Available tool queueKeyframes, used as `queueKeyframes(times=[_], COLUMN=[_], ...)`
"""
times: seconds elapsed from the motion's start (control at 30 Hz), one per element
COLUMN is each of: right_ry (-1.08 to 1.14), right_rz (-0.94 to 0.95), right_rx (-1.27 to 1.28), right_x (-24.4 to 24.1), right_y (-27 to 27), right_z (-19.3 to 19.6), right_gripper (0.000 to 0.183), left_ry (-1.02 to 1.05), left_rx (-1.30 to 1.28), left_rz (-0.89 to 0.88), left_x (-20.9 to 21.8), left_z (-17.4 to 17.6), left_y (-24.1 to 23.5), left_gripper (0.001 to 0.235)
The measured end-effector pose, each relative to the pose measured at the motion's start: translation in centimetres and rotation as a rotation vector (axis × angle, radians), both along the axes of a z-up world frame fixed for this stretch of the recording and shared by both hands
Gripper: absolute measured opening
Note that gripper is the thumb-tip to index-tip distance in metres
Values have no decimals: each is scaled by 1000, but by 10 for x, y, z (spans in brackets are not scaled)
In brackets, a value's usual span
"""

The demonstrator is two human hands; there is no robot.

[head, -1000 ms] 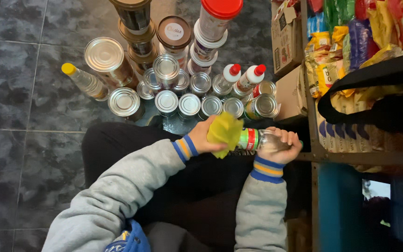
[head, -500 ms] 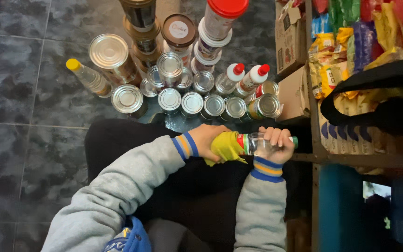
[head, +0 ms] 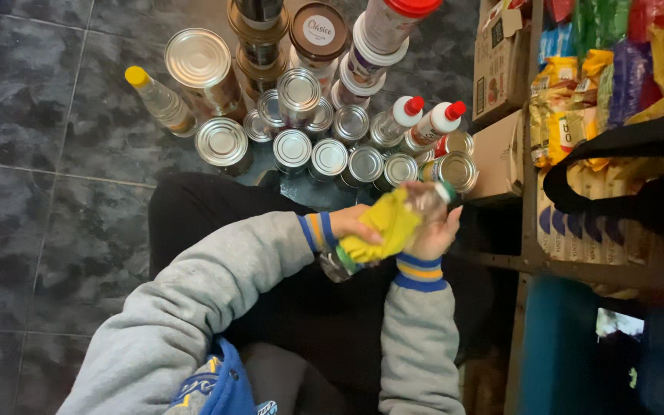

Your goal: The person wipes down several glass and plastic bottles with a yellow cloth, holding them one at a time while seated on the floor before placing them back among other canned and bottled goods.

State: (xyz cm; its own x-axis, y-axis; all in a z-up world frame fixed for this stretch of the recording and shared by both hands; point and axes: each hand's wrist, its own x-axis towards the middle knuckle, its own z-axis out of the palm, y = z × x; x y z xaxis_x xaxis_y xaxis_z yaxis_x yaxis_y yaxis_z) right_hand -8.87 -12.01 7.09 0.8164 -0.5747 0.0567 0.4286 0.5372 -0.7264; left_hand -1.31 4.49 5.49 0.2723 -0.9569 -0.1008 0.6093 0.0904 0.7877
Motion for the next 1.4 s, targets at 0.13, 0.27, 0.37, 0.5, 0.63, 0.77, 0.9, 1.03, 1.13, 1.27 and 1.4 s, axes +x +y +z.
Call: queueKeyframes(times=[0.13, 0.27, 0.37, 0.5, 0.63, 0.77, 0.9, 1.03, 1.13, 1.27, 1.4], right_ry=[125, 270, 182, 214, 314, 296, 277, 287, 209, 217, -6], right_rz=[-19, 251, 342, 211, -167, -473, -141, 218, 551, 758, 774], right_rx=[-14, -124, -118, -380, -933, -1222, -861, -350, -13, 113, 85], right_x=[3, 5, 11, 7, 0, 5, 0, -6, -13, -19, -7], right_y=[11, 37, 50, 53, 41, 63, 47, 46, 27, 8, 16], right_z=[-6, -21, -29, -24, -44, -12, -48, -63, -97, -137, -119], right_gripper=[83, 87, 83, 79, 90, 89, 77, 72, 76, 81, 75], left_ry=[155, -80, -205, -345, -306, -270, -100, 7, 33, 12, -301], left_rx=[-110, -103, -25, -42, -114, -104, -215, -265, -326, -373, -188], left_rz=[281, 741, 848, 952, 992, 1037, 1042, 1075, 1087, 1020, 938], left_x=[23, 37, 42, 58, 76, 88, 97, 99, 106, 104, 110], left_z=[-80, -55, -38, -38, -34, -40, -27, 59, 46, 48, 55], left_y=[-39, -31, -10, -1, 5, 2, 6, 24, 27, 30, 50], left_gripper=[52, 96, 95, 102, 103, 104, 95, 68, 68, 64, 46])
